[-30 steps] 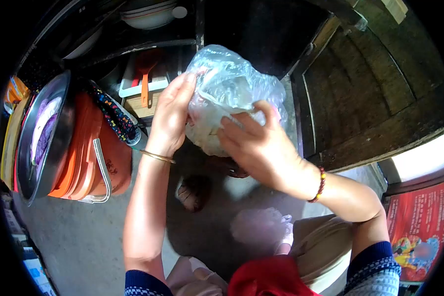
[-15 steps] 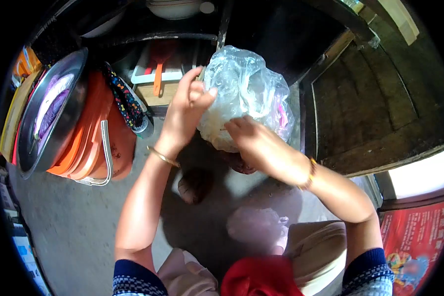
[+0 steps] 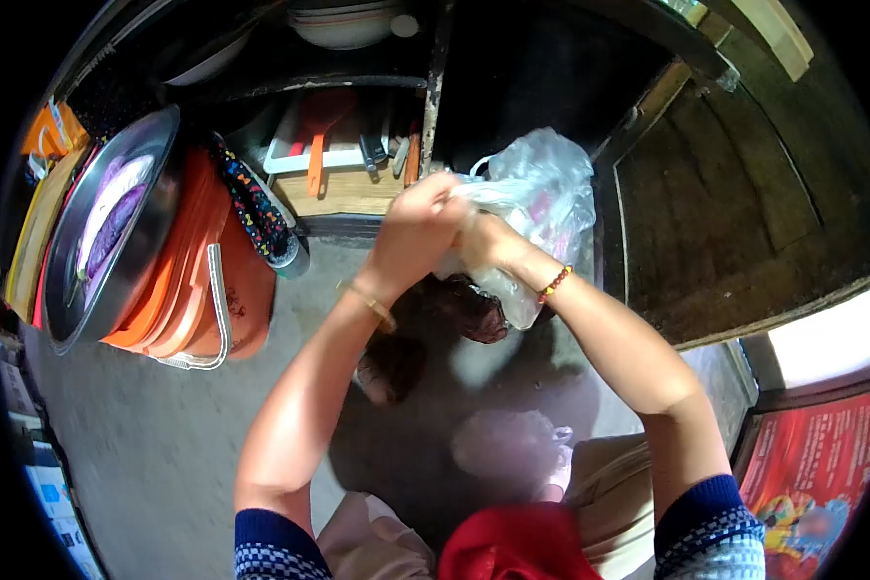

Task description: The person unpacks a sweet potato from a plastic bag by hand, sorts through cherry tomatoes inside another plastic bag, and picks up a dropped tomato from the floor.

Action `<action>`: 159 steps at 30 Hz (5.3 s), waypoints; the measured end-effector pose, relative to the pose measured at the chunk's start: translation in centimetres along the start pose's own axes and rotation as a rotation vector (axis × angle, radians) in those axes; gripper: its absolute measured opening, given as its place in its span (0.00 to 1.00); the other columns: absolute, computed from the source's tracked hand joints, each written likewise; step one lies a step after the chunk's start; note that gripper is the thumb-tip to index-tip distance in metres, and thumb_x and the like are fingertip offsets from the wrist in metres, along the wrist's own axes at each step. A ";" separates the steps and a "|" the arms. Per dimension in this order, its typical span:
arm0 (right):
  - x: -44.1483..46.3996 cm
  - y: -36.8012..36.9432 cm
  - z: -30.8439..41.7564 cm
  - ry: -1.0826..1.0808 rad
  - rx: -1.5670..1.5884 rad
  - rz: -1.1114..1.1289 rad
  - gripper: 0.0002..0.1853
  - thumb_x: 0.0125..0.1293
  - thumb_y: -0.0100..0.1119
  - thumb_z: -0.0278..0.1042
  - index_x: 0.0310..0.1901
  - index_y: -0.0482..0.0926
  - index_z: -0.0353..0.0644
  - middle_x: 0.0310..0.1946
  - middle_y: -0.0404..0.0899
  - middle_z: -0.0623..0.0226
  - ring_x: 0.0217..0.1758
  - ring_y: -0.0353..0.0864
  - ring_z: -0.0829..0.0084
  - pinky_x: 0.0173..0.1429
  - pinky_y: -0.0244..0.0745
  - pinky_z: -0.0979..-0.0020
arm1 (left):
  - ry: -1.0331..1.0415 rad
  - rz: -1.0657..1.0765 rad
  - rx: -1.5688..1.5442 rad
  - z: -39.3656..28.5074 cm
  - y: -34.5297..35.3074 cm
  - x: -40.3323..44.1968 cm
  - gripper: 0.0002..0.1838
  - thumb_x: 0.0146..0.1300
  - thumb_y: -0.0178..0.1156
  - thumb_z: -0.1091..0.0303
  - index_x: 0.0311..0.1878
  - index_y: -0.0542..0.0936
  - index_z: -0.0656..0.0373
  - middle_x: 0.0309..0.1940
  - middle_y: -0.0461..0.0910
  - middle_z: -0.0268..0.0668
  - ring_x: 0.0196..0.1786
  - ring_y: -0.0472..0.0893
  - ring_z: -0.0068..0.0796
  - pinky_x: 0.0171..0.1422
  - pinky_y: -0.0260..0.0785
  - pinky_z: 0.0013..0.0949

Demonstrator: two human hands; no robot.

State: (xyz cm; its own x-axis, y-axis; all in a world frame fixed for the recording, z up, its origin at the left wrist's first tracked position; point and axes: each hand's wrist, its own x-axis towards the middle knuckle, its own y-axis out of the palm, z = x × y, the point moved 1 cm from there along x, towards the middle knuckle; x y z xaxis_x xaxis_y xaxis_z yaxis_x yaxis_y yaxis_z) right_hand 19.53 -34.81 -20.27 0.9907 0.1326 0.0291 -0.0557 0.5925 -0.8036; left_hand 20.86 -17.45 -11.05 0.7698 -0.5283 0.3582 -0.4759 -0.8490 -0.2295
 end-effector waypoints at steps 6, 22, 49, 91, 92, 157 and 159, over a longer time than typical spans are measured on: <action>-3.3 -4.1 2.2 0.132 1.482 0.019 0.16 0.64 0.48 0.41 0.48 0.73 0.40 0.41 0.77 0.62 0.45 0.76 0.64 0.50 0.72 0.66 | -0.172 0.353 -0.475 -6.7 6.7 6.3 0.06 0.58 0.48 0.74 0.33 0.72 0.68 0.23 0.74 0.40 0.24 0.79 0.27 0.27 0.75 0.27; -4.2 -3.2 3.7 0.138 2.253 0.050 0.25 0.66 0.43 0.52 0.53 0.68 0.38 0.46 0.73 0.63 0.48 0.73 0.68 0.54 0.70 0.70 | 0.078 0.120 0.415 0.2 1.0 5.3 0.26 0.59 0.56 0.49 0.47 0.76 0.64 0.38 0.77 0.40 0.40 0.76 0.29 0.46 0.68 0.28; -4.5 -2.3 0.6 0.285 2.046 0.020 0.17 0.68 0.43 0.39 0.51 0.71 0.36 0.43 0.77 0.59 0.39 0.79 0.68 0.35 0.78 0.75 | -0.191 0.076 -0.519 4.2 1.5 4.6 0.14 0.59 0.52 0.76 0.49 0.75 0.67 0.28 0.76 0.30 0.29 0.72 0.14 0.35 0.67 0.18; -27.2 -0.8 -0.3 1.049 1.032 0.720 0.22 0.56 0.62 0.40 0.51 0.69 0.45 0.36 0.77 0.69 0.37 0.79 0.76 0.28 0.73 0.75 | 0.127 1.250 0.091 4.0 10.8 -16.0 0.09 0.50 0.53 0.73 0.35 0.80 0.55 0.32 0.73 0.42 0.34 0.76 0.44 0.39 0.68 0.43; -27.6 0.1 -0.9 1.041 1.101 0.766 0.26 0.54 0.63 0.41 0.54 0.68 0.44 0.38 0.76 0.68 0.37 0.78 0.76 0.29 0.73 0.75 | 0.138 1.250 0.049 3.8 9.9 -15.7 0.10 0.50 0.53 0.72 0.36 0.80 0.55 0.32 0.73 0.41 0.35 0.76 0.43 0.38 0.68 0.43; -2.8 -5.0 2.7 -0.010 -0.317 0.094 0.13 0.52 0.54 0.27 0.42 0.76 0.41 0.34 0.78 0.50 0.40 0.77 0.52 0.45 0.73 0.61 | -0.150 -0.066 0.080 9.4 -1.4 0.2 0.08 0.58 0.57 0.71 0.40 0.78 0.64 0.26 0.77 0.29 0.31 0.72 0.14 0.37 0.66 0.21; -3.7 -4.3 3.4 -0.145 -0.290 0.158 0.15 0.51 0.57 0.30 0.43 0.74 0.42 0.37 0.78 0.53 0.43 0.77 0.53 0.48 0.72 0.62 | -0.193 -0.079 -0.018 9.8 -1.3 0.1 0.09 0.59 0.57 0.72 0.41 0.78 0.65 0.26 0.77 0.28 0.30 0.72 0.14 0.37 0.66 0.21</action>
State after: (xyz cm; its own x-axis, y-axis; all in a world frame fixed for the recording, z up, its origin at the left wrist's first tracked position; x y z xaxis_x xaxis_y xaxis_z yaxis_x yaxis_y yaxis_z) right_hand 15.70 -35.17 -14.91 0.9436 0.3284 -0.0415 -0.1485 0.3080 -0.9397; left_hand 25.72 -16.34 -19.62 0.8715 -0.4503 0.1940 -0.4169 -0.8888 -0.1904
